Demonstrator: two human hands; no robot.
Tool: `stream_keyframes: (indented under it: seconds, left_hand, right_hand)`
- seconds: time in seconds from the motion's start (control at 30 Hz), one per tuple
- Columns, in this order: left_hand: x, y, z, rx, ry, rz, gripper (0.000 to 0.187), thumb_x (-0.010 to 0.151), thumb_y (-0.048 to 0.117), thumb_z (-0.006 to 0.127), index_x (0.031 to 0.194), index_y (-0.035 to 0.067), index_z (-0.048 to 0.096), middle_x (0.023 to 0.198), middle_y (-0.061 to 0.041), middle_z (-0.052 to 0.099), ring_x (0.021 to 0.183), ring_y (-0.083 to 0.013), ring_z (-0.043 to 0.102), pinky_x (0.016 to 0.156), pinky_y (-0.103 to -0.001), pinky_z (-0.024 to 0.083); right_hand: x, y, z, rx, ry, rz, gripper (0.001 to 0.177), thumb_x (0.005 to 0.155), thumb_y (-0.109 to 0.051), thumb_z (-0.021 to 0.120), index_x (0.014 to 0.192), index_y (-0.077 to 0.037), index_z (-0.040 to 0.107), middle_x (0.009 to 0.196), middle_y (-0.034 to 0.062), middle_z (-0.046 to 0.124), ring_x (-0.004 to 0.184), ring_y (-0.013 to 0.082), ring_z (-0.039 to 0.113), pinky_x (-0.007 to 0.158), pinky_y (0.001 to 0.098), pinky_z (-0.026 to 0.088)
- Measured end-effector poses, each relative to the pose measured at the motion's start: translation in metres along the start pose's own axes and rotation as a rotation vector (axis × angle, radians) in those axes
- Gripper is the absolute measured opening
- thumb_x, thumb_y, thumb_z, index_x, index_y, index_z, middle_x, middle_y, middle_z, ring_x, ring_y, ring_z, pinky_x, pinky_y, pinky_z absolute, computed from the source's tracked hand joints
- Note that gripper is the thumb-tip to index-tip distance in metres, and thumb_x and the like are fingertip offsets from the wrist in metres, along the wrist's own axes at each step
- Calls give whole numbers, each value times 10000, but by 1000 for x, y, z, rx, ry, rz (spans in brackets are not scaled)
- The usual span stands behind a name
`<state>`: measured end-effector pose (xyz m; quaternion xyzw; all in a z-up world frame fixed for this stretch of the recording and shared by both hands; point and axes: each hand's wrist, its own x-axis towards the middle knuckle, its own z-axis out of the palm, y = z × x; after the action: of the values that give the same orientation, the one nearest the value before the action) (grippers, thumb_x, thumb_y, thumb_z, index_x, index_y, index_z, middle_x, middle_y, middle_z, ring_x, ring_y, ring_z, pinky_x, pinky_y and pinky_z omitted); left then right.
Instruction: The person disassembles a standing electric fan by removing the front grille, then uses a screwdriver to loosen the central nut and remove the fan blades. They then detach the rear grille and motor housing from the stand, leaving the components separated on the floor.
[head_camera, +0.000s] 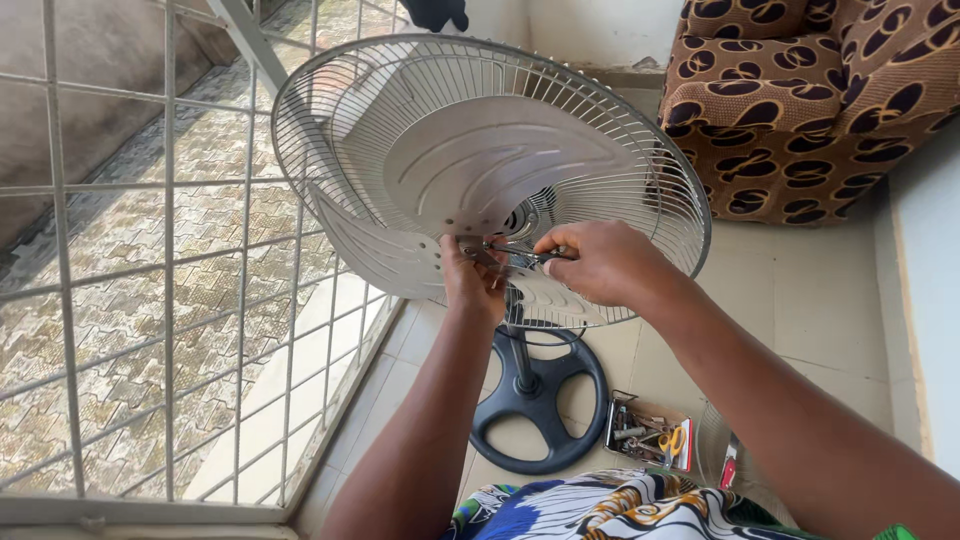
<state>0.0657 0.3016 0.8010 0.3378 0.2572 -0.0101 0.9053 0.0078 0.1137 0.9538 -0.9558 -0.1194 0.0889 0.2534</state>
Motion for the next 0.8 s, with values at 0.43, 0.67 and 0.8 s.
stream_keyframes:
  seconds: [0.43,0.67,0.8]
  left_hand:
    - [11,-13,14,-147,149,122,499,960,619,471,950,156,655,777,2,663,628,-145,599,600,-311,451]
    - [17,-17,7,-138,212,156,487,933,645,482,959,188,646,797,39,666,654,-132,582,652,-329,456]
    - [12,-21,14,-91,230,127,568,949,707,463,920,163,627,757,16,604,632,-134,532,671,-347,409]
  right_hand:
    - [3,-4,-27,50,-90,-42,360,845,-328,657,1191,-312,756,842,30,797,783,202,755,777,364,567]
    - [13,7,-28,-7,-125,-112,350,861,-317,631,1192,-304,745,869,21,790,805,202,747,783,368,560]
    - [15,14,-32,39,-105,-186,352,864,-298,618,1190,-258,744,869,26,799,825,193,757,792,357,568]
